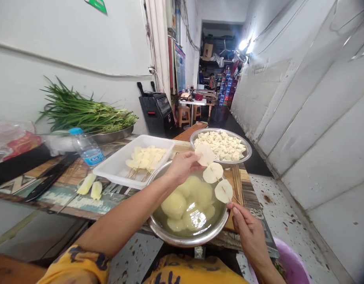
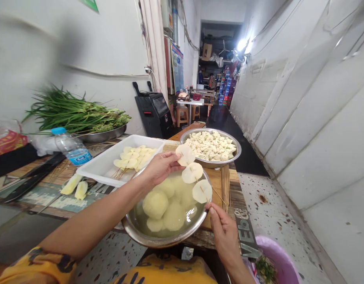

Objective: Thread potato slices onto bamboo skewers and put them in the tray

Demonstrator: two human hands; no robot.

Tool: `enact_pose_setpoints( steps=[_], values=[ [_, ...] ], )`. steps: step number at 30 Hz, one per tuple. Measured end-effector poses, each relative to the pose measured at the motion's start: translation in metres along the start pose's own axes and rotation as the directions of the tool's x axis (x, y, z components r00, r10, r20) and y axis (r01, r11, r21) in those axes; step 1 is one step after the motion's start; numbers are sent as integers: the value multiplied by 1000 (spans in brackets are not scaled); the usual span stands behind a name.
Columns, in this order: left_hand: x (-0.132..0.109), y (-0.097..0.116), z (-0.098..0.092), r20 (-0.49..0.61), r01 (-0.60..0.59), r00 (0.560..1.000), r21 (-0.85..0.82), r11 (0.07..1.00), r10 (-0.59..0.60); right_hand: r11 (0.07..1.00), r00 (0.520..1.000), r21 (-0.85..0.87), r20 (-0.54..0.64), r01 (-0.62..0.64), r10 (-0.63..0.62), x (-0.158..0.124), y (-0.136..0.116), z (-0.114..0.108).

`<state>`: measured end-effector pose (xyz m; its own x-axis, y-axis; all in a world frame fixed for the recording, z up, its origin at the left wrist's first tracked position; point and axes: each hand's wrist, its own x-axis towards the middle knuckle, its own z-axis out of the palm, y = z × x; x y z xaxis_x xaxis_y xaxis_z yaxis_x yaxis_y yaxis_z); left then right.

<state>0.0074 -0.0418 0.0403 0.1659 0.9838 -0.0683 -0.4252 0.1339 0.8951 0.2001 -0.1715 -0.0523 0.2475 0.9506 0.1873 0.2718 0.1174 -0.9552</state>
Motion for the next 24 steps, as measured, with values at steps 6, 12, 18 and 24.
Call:
enact_pose_setpoints(
  steps=[6, 12, 18, 24],
  values=[
    [1, -6, 0, -74, -136, 988, 49, 990, 139, 997, 999, -72, 2, 32, -32, -6, -7, 3],
    [0, -7, 0, -146, -248, 950, 190, 950, 277, 971, 986, -174, -4, 164, -167, -12, -17, 11],
    [-1, -8, 2, -125, -245, 953, 222, 944, 277, 942, 968, -243, -45, 230, -248, -10, -12, 12],
    [-1, -6, 1, -99, -208, 968, 193, 959, 230, 974, 986, -164, -40, 156, -165, -4, -11, 11]
  ],
)
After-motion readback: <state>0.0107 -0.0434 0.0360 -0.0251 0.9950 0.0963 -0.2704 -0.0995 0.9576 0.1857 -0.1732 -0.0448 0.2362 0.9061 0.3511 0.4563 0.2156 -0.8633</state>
